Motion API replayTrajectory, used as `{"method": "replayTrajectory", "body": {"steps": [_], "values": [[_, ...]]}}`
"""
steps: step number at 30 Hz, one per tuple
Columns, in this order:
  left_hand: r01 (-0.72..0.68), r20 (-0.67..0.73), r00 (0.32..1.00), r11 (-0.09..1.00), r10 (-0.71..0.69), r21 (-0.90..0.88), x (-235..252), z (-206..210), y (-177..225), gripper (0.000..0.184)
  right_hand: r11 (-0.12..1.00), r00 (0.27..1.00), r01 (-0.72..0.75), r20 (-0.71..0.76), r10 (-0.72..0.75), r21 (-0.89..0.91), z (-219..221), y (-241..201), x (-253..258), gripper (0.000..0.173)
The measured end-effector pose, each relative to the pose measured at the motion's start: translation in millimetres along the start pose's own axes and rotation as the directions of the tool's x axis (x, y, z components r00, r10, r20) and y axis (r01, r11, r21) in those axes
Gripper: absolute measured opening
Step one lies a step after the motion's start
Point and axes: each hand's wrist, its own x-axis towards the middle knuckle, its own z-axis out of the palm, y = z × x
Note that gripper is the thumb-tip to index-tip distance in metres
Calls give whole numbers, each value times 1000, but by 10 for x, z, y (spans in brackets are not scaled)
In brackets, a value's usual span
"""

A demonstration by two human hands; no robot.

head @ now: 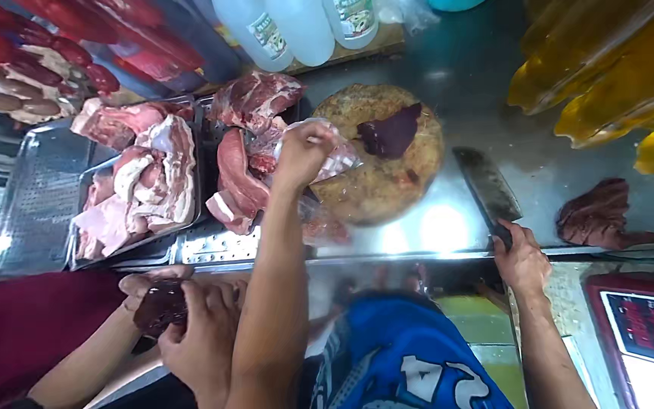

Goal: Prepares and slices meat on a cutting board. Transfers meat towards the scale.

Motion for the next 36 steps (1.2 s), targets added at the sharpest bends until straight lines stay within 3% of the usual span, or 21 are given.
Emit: {"method": "replayTrajectory", "body": {"steps": [2,4,7,9,15,18,20,22,24,25,28,30,33,36], "values": [[179,-29,984,944,-178,277,-407,-317,-171,22,1000,1000,5,8,-5,7,-18,-11,-7,40],[339,-91,938,837,-333,430,-710,-285,-466,30,1000,1000,7,11,-7,13,-36,-15,-3,40],[529,-136,830,687,-540,498,-903,242,-1034,46,1000,1000,15,9,-15,13,-55,-15,-3,41],[534,-97,812,664,-576,524,-976,616,-1204,53,1000,1000,22,13,-22,13,-65,-19,12,41],[430,123,830,764,-545,481,-1277,1254,-1120,89,999,999,31,18,-31,12,-89,-16,20,41],[399,184,814,760,-552,513,-1260,1349,-1121,77,1000,1000,27,12,-27,-8,-98,-8,29,41],[350,287,788,780,-544,518,-1205,1207,-1125,53,1000,1000,25,10,-25,4,-99,-6,22,41],[260,414,803,877,-429,405,-1117,843,-1005,36,999,1000,28,2,-28,37,-97,-8,18,41],[166,377,897,966,-232,200,-1028,423,-757,34,998,1000,26,6,-26,53,-82,2,25,41],[127,287,945,986,-155,112,-970,244,-572,43,998,1000,21,12,-22,52,-83,8,17,41],[62,-71,996,996,-57,62,-527,-77,112,67,999,998,9,66,-12,47,-109,-8,29,43],[-18,-221,975,998,32,65,3,-122,520,54,999,996,6,93,-11,51,-99,-4,31,44],[-180,-315,932,983,177,20,1114,-14,1171,38,998,997,8,73,-12,57,-80,11,66,43],[-339,-251,923,926,292,-168,2387,157,1856,57,999,997,-25,73,23,39,-48,-30,46,45]]}}
